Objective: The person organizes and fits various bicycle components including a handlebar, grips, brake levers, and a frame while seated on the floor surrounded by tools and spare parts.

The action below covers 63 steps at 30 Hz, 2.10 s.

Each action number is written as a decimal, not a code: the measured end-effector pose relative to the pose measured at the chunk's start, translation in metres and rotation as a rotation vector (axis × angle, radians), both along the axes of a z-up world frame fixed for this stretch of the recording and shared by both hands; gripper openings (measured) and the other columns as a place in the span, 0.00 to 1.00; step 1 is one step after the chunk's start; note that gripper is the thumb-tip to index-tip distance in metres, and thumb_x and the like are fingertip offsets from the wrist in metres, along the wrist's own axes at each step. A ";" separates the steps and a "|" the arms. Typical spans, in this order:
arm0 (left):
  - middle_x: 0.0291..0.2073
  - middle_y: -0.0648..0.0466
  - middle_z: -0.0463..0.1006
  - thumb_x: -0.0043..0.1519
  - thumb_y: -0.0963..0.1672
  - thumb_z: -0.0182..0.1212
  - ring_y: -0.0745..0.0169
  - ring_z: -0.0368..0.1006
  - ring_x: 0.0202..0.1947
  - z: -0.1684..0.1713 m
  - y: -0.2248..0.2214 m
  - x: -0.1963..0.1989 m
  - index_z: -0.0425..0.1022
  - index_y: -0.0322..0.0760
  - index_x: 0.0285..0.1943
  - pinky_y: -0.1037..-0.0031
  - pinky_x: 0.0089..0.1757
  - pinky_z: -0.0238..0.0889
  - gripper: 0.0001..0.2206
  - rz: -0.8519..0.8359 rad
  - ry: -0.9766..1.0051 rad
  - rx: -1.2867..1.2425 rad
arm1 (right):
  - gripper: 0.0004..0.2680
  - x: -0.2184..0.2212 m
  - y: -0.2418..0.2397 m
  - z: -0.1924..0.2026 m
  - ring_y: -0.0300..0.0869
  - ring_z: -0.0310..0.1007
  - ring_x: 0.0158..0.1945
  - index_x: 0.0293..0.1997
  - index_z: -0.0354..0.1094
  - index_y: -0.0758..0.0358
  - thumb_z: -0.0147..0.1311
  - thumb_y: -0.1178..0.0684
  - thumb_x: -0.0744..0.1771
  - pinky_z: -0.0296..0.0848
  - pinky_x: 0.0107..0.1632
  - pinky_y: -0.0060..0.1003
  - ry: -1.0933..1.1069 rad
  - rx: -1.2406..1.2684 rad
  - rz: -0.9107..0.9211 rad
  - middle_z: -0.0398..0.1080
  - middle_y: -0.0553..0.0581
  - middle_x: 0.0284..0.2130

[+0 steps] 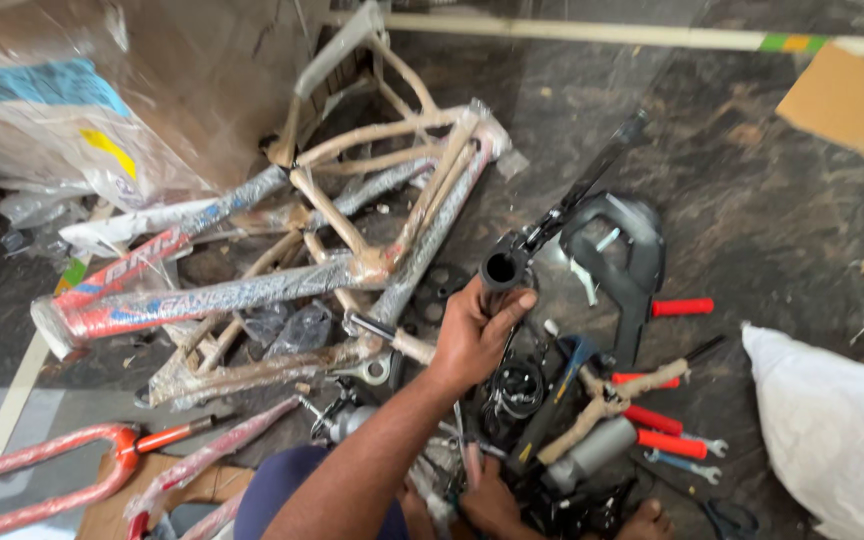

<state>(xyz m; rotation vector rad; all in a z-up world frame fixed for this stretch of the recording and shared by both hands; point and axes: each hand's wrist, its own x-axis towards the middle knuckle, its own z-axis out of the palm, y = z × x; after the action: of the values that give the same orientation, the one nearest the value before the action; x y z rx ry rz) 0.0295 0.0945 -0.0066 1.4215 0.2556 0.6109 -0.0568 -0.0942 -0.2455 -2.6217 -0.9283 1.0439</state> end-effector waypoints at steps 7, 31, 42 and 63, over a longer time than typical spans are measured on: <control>0.21 0.63 0.65 0.64 0.47 0.67 0.73 0.59 0.25 -0.009 -0.003 0.005 0.70 0.34 0.35 0.75 0.29 0.55 0.13 0.065 0.206 0.053 | 0.29 0.039 -0.009 0.030 0.53 0.74 0.47 0.71 0.49 0.57 0.59 0.52 0.62 0.71 0.52 0.45 -0.051 0.215 -0.085 0.61 0.66 0.60; 0.37 0.48 0.83 0.64 0.46 0.67 0.69 0.74 0.36 0.021 -0.068 -0.040 0.75 0.30 0.54 0.72 0.42 0.70 0.16 -0.265 0.135 0.336 | 0.18 0.073 -0.099 0.458 0.45 0.75 0.44 0.59 0.69 0.57 0.56 0.61 0.62 0.76 0.39 0.35 -0.812 0.829 0.378 0.71 0.59 0.49; 0.24 0.45 0.73 0.65 0.46 0.67 0.66 0.63 0.25 0.005 -0.069 -0.044 0.76 0.31 0.52 0.70 0.32 0.64 0.13 -0.247 0.064 0.381 | 0.19 0.083 -0.121 0.437 0.42 0.78 0.44 0.65 0.62 0.54 0.56 0.54 0.65 0.75 0.48 0.34 -0.572 0.717 0.179 0.73 0.50 0.52; 0.27 0.44 0.73 0.63 0.50 0.68 0.52 0.71 0.28 -0.014 -0.070 -0.078 0.68 0.32 0.42 0.61 0.33 0.65 0.18 -0.131 0.232 0.428 | 0.26 0.069 -0.127 0.432 0.35 0.63 0.31 0.77 0.53 0.61 0.36 0.34 0.72 0.60 0.28 0.27 0.294 1.307 -0.066 0.67 0.55 0.34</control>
<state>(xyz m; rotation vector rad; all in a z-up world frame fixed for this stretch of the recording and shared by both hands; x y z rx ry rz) -0.0482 0.0243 -0.0202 1.9105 0.2199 0.4052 0.0126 -0.2210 0.1868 -1.3590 -0.9476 0.4608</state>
